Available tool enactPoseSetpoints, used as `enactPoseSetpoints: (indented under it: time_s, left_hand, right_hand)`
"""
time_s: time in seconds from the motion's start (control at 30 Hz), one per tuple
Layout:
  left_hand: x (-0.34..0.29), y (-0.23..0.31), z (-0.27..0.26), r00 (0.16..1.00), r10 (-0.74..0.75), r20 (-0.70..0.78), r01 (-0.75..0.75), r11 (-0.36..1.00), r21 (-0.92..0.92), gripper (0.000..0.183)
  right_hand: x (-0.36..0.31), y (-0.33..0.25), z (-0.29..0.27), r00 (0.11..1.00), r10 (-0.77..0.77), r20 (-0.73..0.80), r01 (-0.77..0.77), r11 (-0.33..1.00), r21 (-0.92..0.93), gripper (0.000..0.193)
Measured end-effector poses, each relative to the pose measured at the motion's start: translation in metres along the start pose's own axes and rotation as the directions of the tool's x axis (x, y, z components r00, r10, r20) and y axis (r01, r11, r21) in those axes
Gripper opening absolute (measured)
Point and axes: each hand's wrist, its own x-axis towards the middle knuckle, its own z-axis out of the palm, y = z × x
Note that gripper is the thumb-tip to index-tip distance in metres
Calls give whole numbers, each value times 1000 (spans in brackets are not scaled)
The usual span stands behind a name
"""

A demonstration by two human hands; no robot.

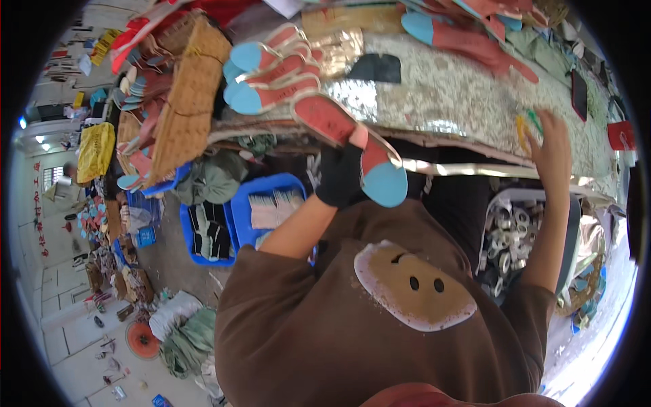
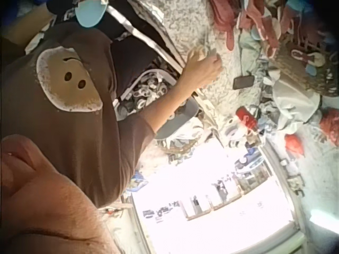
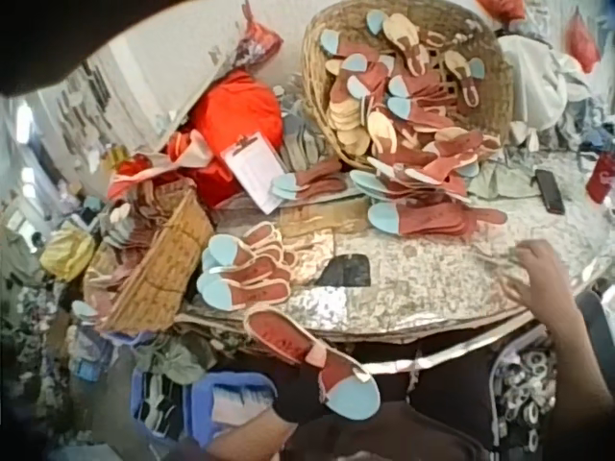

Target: The person applies edging tape along the perimeters of shoe insoles by hand, unrolling tape rolls and cutting the tape with scissors.

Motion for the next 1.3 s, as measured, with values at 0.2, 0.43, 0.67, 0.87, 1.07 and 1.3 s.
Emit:
enactPoseSetpoints:
  time_s: [0.2,0.43,0.67,0.87,1.07,1.3]
  left_hand:
    - [-2,22,21,992,0,128,-15,993,115,17]
    - [-27,-21,-17,996,85,20,-87,976,199,19]
    - [-20,6,-12,966,-205,159,244,925,-291,60]
    - [-16,12,-22,972,-179,153,181,984,1,66]
    - [48,15,-42,962,-115,247,-7,897,443,50]
    - [185,65,-100,486,542,685,-519,-452,726,59]
  right_hand:
    - [13,-153,-16,969,-104,222,-123,579,806,18]
    - [-26,-221,7,971,-152,186,-68,571,818,21]
    - [-61,-231,48,839,-201,506,-501,77,862,34]
    - [-56,-256,42,895,-303,326,-269,218,938,26]
    - [-51,-244,42,845,-222,486,-425,273,863,25]
    - [-54,-199,41,840,-83,537,-508,231,830,17]
